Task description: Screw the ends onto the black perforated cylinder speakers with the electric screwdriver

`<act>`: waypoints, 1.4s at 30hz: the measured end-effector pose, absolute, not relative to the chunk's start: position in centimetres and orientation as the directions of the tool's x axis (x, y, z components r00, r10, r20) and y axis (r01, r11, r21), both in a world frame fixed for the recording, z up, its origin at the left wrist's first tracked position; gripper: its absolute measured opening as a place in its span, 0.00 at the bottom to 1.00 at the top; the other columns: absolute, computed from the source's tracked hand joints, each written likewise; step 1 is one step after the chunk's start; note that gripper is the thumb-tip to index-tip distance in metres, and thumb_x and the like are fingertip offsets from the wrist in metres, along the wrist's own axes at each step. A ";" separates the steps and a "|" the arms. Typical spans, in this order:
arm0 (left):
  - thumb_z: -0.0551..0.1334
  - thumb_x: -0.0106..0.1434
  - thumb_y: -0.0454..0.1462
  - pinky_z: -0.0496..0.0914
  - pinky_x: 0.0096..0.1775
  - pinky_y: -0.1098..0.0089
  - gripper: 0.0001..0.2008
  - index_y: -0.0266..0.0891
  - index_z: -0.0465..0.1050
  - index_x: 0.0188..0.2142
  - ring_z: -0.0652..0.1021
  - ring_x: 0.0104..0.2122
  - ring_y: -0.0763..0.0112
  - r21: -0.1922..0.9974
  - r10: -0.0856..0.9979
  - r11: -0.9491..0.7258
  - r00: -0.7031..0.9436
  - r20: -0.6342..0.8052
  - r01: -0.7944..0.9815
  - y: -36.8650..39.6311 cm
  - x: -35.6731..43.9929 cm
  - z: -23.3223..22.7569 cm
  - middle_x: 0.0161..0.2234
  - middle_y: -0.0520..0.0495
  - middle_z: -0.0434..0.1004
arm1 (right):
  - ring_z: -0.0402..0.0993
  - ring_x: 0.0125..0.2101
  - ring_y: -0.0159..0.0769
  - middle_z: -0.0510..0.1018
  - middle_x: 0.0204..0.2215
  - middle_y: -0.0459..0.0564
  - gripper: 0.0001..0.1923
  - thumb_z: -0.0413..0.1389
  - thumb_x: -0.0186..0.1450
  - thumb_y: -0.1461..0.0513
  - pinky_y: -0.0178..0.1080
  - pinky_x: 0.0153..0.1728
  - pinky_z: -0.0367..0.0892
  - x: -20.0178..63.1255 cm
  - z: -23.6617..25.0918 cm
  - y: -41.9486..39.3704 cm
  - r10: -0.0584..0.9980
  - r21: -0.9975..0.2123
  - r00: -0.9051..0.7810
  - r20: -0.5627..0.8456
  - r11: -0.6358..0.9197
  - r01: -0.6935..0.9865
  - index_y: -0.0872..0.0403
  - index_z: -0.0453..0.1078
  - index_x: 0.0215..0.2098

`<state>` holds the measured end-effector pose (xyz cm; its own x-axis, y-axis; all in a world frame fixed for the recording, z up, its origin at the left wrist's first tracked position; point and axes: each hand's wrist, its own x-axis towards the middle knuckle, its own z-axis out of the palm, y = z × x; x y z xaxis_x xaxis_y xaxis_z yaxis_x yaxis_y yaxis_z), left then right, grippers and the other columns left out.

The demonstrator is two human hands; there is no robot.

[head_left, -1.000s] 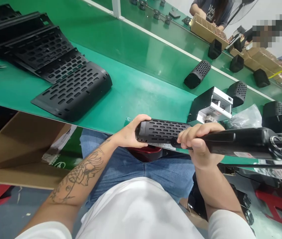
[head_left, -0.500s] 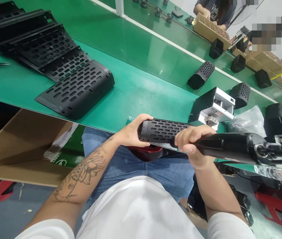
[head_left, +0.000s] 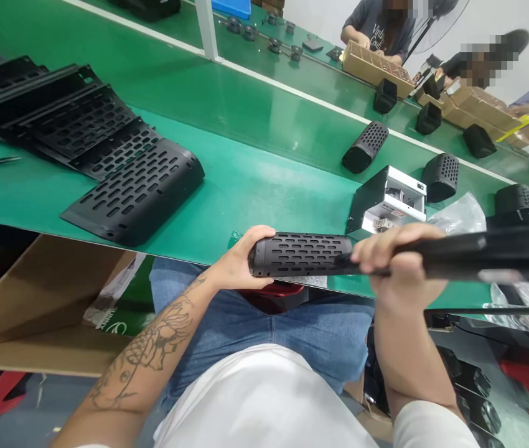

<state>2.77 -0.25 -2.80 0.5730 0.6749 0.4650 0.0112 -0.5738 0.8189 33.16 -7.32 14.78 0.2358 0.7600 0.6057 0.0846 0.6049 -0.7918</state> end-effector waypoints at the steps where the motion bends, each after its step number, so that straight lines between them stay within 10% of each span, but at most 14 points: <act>1: 0.84 0.62 0.37 0.78 0.80 0.37 0.52 0.55 0.68 0.81 0.81 0.77 0.38 0.821 0.681 -0.570 0.570 0.460 0.019 -0.3 2.8 -2.8 0.77 0.35 0.76 | 0.75 0.17 0.34 0.78 0.22 0.33 0.16 0.80 0.74 0.50 0.41 0.25 0.81 34.6 15.2 -6.3 0.674 -0.767 0.376 0.636 0.608 0.208 0.46 0.81 0.42; 6: 0.86 0.60 0.36 0.78 0.80 0.38 0.54 0.54 0.67 0.81 0.81 0.78 0.37 0.825 0.685 -0.561 0.593 0.424 0.059 -0.3 2.9 -2.7 0.77 0.34 0.76 | 0.79 0.19 0.35 0.80 0.25 0.36 0.14 0.76 0.72 0.55 0.41 0.25 0.77 43.0 14.2 -2.1 0.244 -0.720 0.683 0.688 0.347 0.601 0.46 0.77 0.37; 17: 0.87 0.59 0.41 0.79 0.80 0.40 0.53 0.51 0.70 0.80 0.82 0.76 0.39 0.866 0.720 -0.495 0.588 0.368 0.065 -0.3 3.5 -2.3 0.76 0.35 0.78 | 0.78 0.21 0.39 0.80 0.23 0.38 0.13 0.77 0.74 0.54 0.45 0.28 0.81 39.1 16.3 -7.0 0.544 -0.830 0.627 0.558 0.344 0.439 0.45 0.79 0.37; 22: 0.87 0.59 0.43 0.79 0.80 0.40 0.53 0.50 0.70 0.80 0.82 0.76 0.38 0.876 0.731 -0.477 0.581 0.357 0.062 -0.6 3.6 -2.0 0.77 0.34 0.77 | 0.72 0.16 0.35 0.78 0.22 0.35 0.19 0.84 0.71 0.47 0.42 0.23 0.80 29.9 18.5 -9.9 0.832 -0.858 0.246 0.497 0.513 -0.002 0.43 0.81 0.42; 42: 0.90 0.55 0.47 0.83 0.75 0.39 0.52 0.51 0.75 0.76 0.87 0.69 0.39 0.906 0.763 -0.421 0.558 0.327 0.043 -0.7 4.6 -1.8 0.73 0.39 0.83 | 0.74 0.22 0.37 0.76 0.24 0.37 0.26 0.85 0.68 0.45 0.48 0.31 0.84 24.2 13.3 -7.1 0.934 -0.937 -0.115 0.340 0.347 0.048 0.42 0.75 0.41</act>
